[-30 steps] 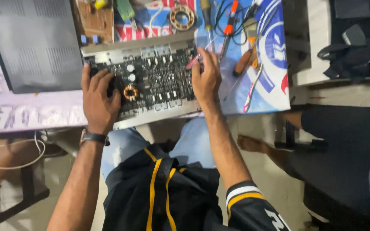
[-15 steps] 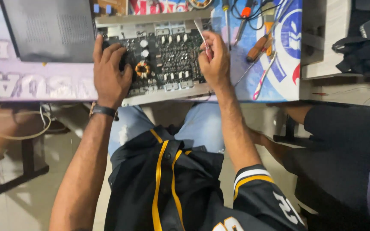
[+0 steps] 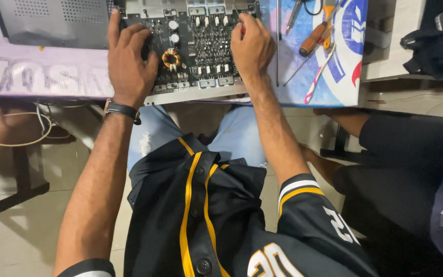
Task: Cleaning a circuit board using a toothbrush to remove dust and debris at a repair bench.
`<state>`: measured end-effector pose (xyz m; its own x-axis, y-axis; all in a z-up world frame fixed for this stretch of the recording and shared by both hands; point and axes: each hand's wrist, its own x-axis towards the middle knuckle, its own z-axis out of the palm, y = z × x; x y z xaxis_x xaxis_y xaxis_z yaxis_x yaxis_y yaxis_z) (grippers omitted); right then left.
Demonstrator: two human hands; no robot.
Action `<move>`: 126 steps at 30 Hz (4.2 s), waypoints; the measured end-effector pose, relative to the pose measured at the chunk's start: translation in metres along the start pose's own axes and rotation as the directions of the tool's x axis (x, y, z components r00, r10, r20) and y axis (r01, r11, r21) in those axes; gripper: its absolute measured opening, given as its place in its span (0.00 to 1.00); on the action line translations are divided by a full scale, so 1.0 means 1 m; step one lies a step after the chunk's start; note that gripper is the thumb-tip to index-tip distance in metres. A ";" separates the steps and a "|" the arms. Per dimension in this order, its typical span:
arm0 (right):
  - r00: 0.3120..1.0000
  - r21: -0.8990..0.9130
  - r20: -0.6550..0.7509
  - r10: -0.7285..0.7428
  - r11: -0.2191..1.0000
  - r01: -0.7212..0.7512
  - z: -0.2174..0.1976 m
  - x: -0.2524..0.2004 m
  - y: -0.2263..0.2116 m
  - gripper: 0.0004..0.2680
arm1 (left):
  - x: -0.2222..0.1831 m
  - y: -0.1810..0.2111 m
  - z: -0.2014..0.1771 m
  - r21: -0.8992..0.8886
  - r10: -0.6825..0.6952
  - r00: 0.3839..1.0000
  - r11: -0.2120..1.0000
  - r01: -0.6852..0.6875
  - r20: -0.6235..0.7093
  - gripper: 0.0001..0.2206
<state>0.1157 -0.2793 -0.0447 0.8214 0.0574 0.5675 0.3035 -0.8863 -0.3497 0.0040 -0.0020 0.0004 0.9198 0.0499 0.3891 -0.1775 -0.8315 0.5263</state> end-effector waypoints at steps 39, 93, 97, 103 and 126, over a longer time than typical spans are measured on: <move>0.998 0.165 0.035 0.059 0.984 -0.064 -0.056 0.012 0.004 0.10 | -0.002 0.006 -0.008 -0.046 0.001 1.000 0.999 -0.001 0.007 0.17; 0.978 0.171 0.131 -0.164 0.975 0.140 -0.058 0.008 0.008 0.10 | -0.001 -0.011 0.003 -0.186 0.046 0.998 0.981 -0.051 -0.031 0.17; 0.988 0.379 0.151 -0.040 0.925 -0.021 -0.065 0.009 0.009 0.10 | -0.003 -0.015 0.006 -0.213 0.128 0.992 0.968 -0.129 -0.015 0.17; 0.960 0.426 -0.007 0.278 0.870 -0.249 -0.048 0.007 0.058 0.12 | 0.001 0.007 -0.011 -0.096 0.020 0.998 0.995 -0.015 0.053 0.18; 0.853 -0.160 -0.116 0.508 0.838 -0.521 -0.139 -0.063 0.170 0.07 | -0.003 -0.006 -0.002 -0.083 0.013 1.000 0.996 -0.013 -0.008 0.17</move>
<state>0.0482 -0.4978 -0.0367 0.7989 -0.4550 0.3933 -0.2507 -0.8464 -0.4699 0.0014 0.0037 -0.0019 0.9146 0.0440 0.4020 -0.2181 -0.7834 0.5820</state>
